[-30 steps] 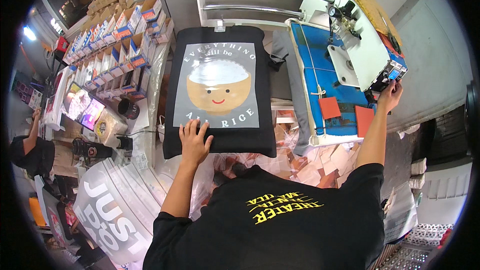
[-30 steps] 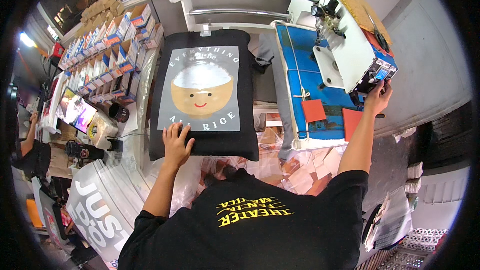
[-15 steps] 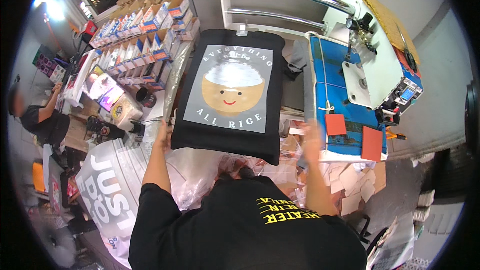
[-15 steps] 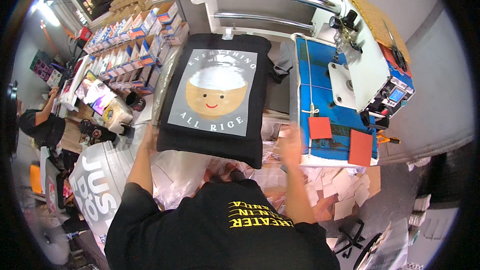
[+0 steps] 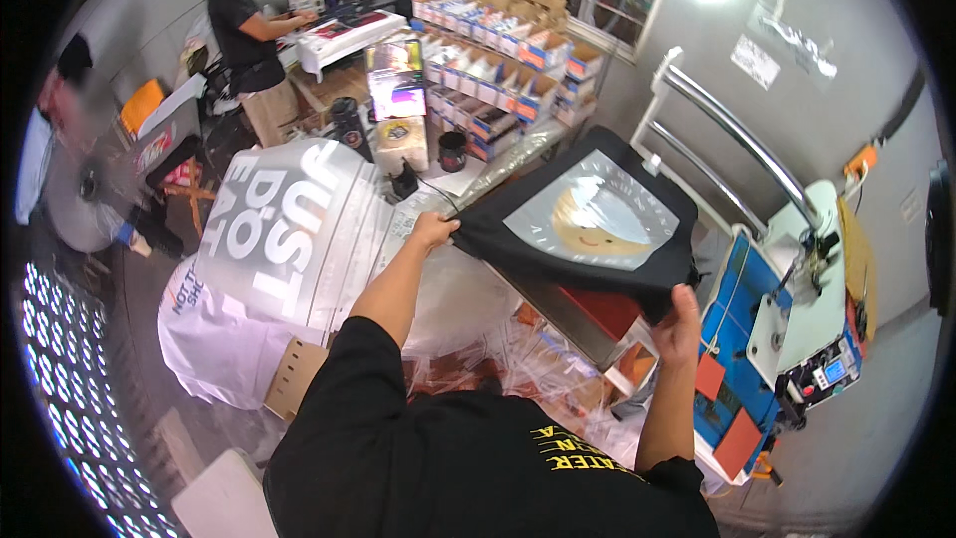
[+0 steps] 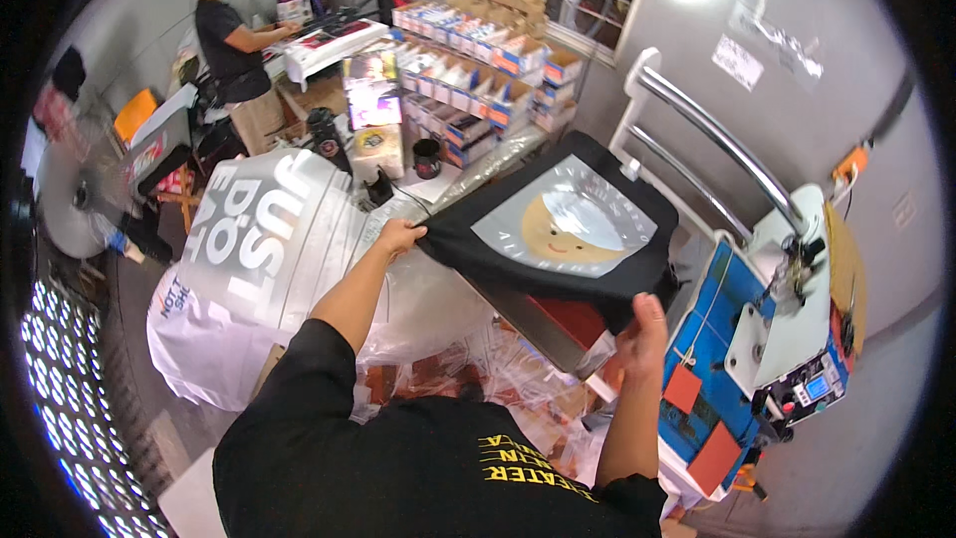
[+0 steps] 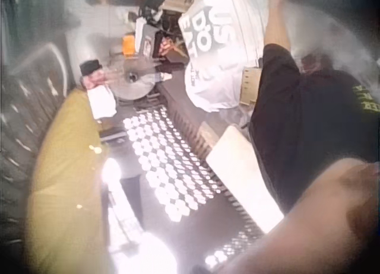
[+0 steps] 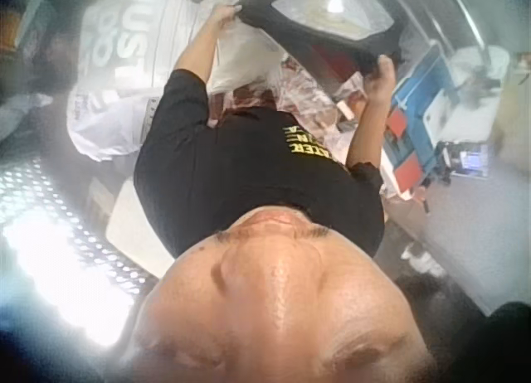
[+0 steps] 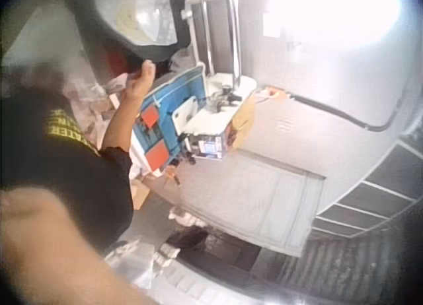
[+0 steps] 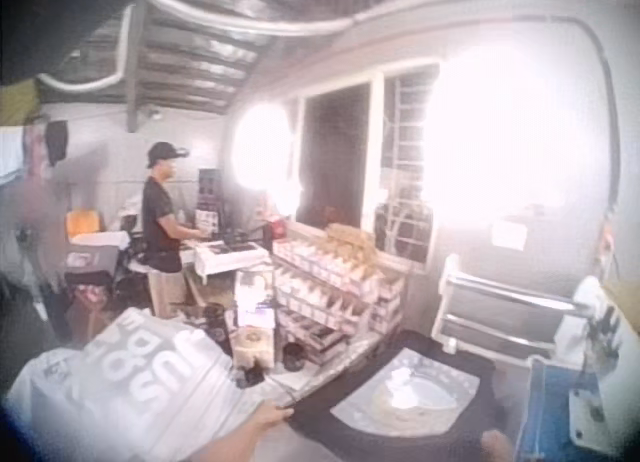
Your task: The person organizes printed t-shirts, prepares a plain green garment by smoothing it on a heat press, and cuts a transfer film using scissors before aligning it on the garment.
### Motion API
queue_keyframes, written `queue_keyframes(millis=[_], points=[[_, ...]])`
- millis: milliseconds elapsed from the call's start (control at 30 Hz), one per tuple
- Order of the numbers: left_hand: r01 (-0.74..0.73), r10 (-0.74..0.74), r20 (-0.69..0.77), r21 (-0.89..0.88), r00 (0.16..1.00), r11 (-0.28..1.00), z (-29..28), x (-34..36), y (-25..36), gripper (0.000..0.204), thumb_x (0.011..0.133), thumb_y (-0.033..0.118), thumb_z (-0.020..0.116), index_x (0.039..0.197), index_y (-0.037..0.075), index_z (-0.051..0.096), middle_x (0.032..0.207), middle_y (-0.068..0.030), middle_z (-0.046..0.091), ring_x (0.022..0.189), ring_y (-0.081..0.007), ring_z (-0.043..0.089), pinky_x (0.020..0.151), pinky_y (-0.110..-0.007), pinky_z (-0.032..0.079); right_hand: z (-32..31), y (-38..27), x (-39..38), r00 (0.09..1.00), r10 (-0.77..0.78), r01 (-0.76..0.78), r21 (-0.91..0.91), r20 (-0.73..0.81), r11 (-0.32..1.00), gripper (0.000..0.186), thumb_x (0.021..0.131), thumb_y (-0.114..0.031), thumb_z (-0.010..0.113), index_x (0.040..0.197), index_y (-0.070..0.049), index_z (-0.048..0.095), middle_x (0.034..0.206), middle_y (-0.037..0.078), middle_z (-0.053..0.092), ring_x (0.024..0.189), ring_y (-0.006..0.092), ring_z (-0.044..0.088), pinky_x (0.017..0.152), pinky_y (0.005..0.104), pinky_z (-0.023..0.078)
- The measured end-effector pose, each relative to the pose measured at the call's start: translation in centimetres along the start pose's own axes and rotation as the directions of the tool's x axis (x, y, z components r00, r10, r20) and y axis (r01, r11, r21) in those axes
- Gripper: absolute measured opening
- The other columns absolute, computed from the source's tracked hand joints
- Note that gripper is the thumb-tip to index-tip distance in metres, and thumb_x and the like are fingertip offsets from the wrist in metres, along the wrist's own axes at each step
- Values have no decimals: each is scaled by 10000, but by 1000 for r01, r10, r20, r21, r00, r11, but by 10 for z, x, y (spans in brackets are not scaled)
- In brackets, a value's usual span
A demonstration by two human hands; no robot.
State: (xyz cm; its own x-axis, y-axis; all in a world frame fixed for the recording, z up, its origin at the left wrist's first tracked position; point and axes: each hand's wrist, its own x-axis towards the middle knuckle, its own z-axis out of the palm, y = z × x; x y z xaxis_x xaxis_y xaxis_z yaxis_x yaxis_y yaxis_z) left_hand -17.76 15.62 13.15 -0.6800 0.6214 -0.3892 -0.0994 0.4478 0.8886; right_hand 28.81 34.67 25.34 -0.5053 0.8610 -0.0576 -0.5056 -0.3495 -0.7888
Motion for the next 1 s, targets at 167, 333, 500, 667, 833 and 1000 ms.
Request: queue_keyframes(millis=[167, 333, 500, 667, 833, 1000], points=[[23, 386, 253, -859, 887, 512, -19, -142, 37, 365, 929, 329, 650, 1133, 27, 630, 1072, -93, 686, 915, -232, 648, 806, -364, 516, 58, -102, 12, 784, -288, 134, 303, 550, 944, 414, 920, -312, 665, 1209, -19, 620, 1264, 142, 634, 1197, 316, 573, 1051, 530, 409], [0, 608, 123, -980, 784, 198, -68, -321, -57, 606, 866, 267, 663, 1321, -100, 501, 1368, -203, 558, 1276, -317, 528, 1099, -455, 379, 230, -149, -43, 472, -373, 137, 352, 799, 926, 511, 1006, -322, 486, 1329, 71, 522, 1319, 221, 589, 1197, 423, 574, 1068, 607, 396], [-581, 79, -576, -805, 814, 117, -170, -522, -144, 270, 878, 208, 664, 1108, 74, 619, 1084, -106, 673, 834, -222, 694, 625, -266, 563, 450, -43, -73, 352, 291, -61, -289, 889, 955, 279, 966, -130, 580, 1175, 50, 614, 1167, 153, 675, 1068, 231, 664, 978, 369, 518], [-982, 173, -974, 163, -146, 90, -264, -748, -173, 341, 945, 213, 545, 1204, -4, 590, 1231, -179, 636, 1191, -325, 575, 1053, -501, 414, 568, 85, -226, -258, 411, -357, -481, 874, 801, 302, 997, -166, 524, 1214, 30, 597, 1233, 198, 645, 1199, 292, 600, 1091, 432, 405], [-873, 353, -851, 463, -389, 155, -190, -962, -133, 359, 961, 129, 466, 1214, -115, 533, 1226, -269, 614, 1243, -400, 545, 1064, -563, 418, 618, 221, -364, -616, 508, -404, -795, 602, 453, 306, 905, -174, 638, 1155, 0, 613, 1173, 168, 673, 1118, 292, 631, 1075, 442, 407], [-656, -274, -634, 504, -723, 562, -121, -1000, -199, 311, 890, 13, 527, 1177, -102, 562, 1178, -241, 635, 1176, -326, 596, 1077, -435, 440, 537, 364, -487, -453, 786, -284, -904, 421, 321, 213, 889, -177, 649, 1046, -32, 640, 1042, 104, 681, 925, 242, 658, 853, 394, 530]])
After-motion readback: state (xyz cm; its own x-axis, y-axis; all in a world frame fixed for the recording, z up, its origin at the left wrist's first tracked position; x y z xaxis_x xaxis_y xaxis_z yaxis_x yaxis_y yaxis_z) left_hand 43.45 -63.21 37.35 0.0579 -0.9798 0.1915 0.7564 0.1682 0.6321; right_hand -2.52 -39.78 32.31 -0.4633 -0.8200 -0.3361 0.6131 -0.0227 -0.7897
